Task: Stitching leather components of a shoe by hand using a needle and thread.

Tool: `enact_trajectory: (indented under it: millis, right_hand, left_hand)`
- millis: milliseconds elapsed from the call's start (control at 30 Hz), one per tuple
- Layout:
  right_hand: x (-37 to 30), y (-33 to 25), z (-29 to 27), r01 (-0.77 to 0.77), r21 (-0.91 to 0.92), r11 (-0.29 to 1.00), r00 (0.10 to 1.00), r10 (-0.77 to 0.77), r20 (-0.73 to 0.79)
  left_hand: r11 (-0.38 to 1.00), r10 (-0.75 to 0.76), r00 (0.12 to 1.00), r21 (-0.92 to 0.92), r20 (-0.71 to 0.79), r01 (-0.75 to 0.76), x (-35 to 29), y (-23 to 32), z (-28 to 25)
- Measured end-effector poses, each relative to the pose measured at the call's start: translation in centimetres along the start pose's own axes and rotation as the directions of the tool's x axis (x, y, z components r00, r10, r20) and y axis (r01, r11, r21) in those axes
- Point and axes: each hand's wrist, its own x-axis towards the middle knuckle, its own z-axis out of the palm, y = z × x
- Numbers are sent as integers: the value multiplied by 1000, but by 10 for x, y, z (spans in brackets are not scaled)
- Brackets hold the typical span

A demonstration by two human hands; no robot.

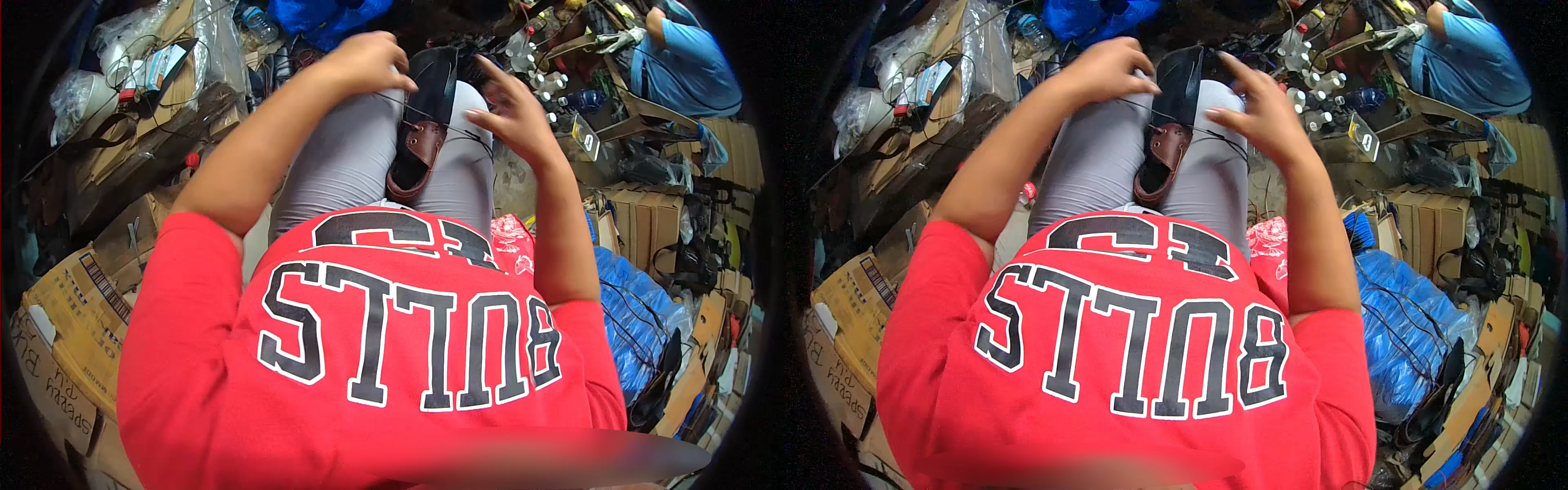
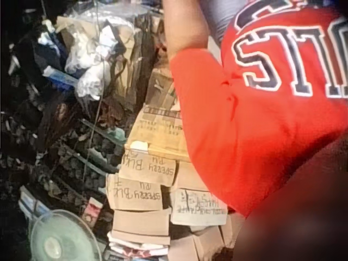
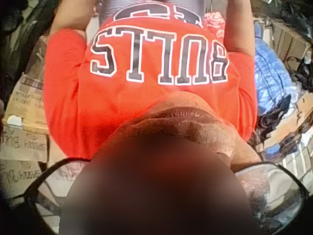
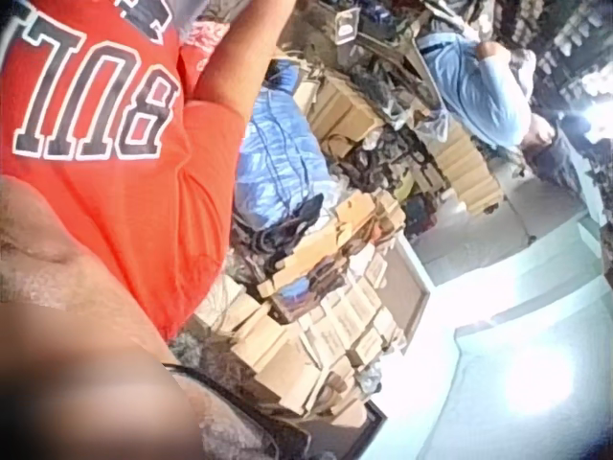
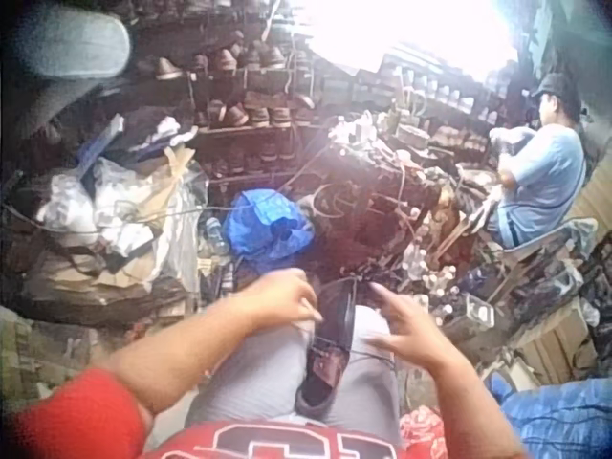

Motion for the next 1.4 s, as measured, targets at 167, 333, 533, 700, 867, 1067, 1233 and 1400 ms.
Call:
enact_trajectory:
  millis: [167, 333, 533, 700, 867, 1067, 1233, 1400]
  right_hand:
    - [55, -46, 9, -229, -420, 878, 928, 327, 177]
    - [42, -36, 7, -508, -68, 859, 784, 493, 376]
    - [31, -8, 8, -581, 83, 809, 720, 464, 516]
    - [24, 12, 15, -611, 248, 751, 723, 404, 560]
    - [18, 21, 21, -566, 394, 724, 793, 349, 499]
    - [25, 24, 20, -512, 293, 807, 804, 330, 495]
    - [33, 15, 23, -535, 232, 813, 778, 366, 511]
    - [15, -21, 19, -324, 128, 938, 946, 320, 46]
  left_hand:
    - [991, -131, 957, 70, 259, 117, 19, 29, 5]
    - [986, -63, 935, -126, 350, 113, 4, 17, -9]
    - [997, -12, 931, -66, 366, 38, 25, 17, 6]
    - [999, -41, 933, 44, 358, 27, 41, 23, 18]
    - [981, 116, 975, 134, 192, -143, 29, 24, 18]
    - [971, 113, 868, 130, 484, -199, 25, 41, 22]
    - [966, 58, 917, 211, 395, -152, 28, 42, 4]
    - [946, 222, 975, -243, 3, -214, 39, 39, 4]
